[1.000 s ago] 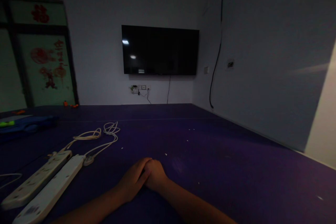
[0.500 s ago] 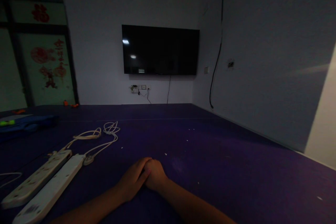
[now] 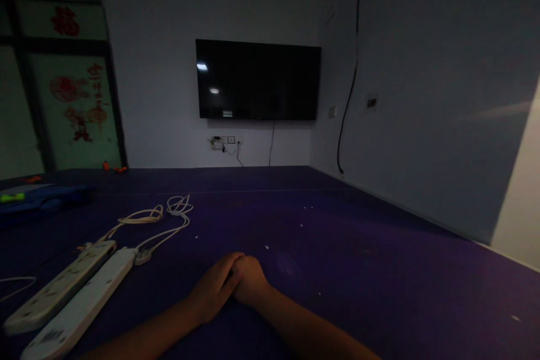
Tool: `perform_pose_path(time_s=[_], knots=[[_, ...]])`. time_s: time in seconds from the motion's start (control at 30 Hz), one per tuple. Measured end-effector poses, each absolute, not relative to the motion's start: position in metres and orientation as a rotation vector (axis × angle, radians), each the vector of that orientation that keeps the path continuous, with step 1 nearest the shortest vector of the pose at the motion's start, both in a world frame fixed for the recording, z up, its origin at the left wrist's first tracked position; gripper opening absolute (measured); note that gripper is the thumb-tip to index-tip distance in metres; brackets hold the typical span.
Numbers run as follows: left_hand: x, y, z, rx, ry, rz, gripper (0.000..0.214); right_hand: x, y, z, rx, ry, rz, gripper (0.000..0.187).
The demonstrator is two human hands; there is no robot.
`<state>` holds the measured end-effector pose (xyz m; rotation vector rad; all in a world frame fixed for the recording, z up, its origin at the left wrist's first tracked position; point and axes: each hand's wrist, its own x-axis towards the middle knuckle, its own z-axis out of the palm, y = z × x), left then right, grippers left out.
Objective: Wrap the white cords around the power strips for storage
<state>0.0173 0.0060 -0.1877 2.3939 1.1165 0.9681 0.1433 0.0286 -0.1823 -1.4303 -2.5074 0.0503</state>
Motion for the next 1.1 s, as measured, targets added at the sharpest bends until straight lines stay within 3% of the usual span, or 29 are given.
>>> perform_pose_path(time_s=[1.1], knots=[[0.017,0.0054,-0.1881,2.416,1.106,0.97,0.046,0.1448,0.0321,-0.1863,-1.394,-2.475,0.062,0.021]])
